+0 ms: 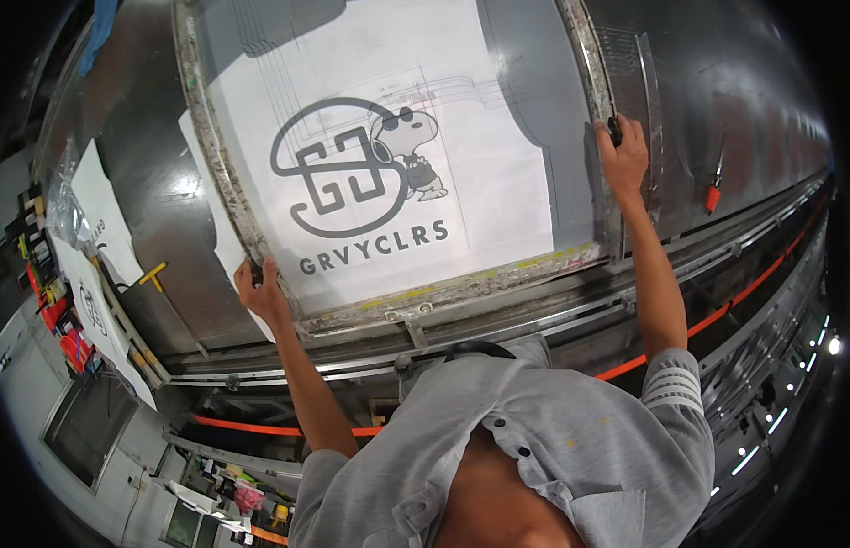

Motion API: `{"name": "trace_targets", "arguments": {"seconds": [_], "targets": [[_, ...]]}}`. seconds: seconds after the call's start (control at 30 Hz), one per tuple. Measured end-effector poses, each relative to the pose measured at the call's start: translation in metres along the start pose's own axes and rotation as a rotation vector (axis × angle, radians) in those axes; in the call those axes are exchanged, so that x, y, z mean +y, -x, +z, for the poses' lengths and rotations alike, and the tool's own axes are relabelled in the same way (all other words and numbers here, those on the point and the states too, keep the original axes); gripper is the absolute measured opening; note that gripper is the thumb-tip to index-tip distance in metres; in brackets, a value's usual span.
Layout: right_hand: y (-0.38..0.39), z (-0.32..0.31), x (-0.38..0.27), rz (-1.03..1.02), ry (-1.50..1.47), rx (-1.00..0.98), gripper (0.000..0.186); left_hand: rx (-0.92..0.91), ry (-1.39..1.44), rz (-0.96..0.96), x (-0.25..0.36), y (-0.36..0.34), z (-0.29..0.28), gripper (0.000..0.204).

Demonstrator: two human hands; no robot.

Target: The person uses a ruler and a black marker to trace straight lines and curves onto a white paper template featuring a 'GRVYCLRS' logo and a cartoon character. They repeatedly reposition the ruler to draw parallel lines and curved edges, then remove the template to reveal the traced design on the surface below.

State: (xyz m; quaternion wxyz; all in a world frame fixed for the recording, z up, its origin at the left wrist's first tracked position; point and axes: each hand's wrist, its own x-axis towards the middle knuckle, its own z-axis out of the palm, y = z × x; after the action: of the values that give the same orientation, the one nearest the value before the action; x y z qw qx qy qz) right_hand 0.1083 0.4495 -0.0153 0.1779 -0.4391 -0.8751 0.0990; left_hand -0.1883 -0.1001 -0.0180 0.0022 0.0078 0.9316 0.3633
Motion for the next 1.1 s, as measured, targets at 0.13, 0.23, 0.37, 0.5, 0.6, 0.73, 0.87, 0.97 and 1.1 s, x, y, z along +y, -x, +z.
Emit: {"name": "trace_targets", "arguments": {"seconds": [0.13, 0.23, 0.37, 0.5, 0.6, 0.73, 0.87, 0.97, 1.1], "targets": [[-0.003, -0.002, -0.009, 0.026, 0.007, 0.003, 0.045, 0.013, -0.033, 0.045, 0.001, -0.003, -0.001, 0.041], [0.002, -0.002, -0.011, 0.039, 0.015, 0.014, 0.044, 0.003, -0.005, 0.029, 0.004, -0.002, -0.001, 0.041], [0.004, -0.003, -0.011, -0.014, 0.077, 0.055, 0.046, -0.031, 0.002, 0.049, 0.006, -0.001, -0.003, 0.040], [0.002, -0.002, -0.009, 0.013, 0.058, 0.000, 0.047, -0.015, 0.006, 0.017, 0.004, -0.001, -0.002, 0.039], [0.004, 0.000, 0.001, -0.011, 0.049, -0.005, 0.048, -0.019, 0.020, -0.012, 0.011, 0.002, 0.000, 0.039], [0.000, 0.000, -0.003, -0.026, 0.031, -0.014, 0.049, 0.006, 0.031, -0.032, 0.010, 0.000, -0.001, 0.041], [-0.002, -0.004, -0.019, 0.003, 0.035, -0.034, 0.048, 0.008, 0.003, -0.059, 0.004, -0.003, -0.003, 0.043], [-0.002, -0.004, -0.015, -0.015, -0.005, -0.038, 0.047, 0.000, -0.047, -0.024, 0.014, -0.002, -0.001, 0.045], [-0.002, -0.001, -0.014, 0.003, 0.002, -0.082, 0.046, 0.008, -0.098, -0.013, 0.014, -0.003, -0.002, 0.045]]}}
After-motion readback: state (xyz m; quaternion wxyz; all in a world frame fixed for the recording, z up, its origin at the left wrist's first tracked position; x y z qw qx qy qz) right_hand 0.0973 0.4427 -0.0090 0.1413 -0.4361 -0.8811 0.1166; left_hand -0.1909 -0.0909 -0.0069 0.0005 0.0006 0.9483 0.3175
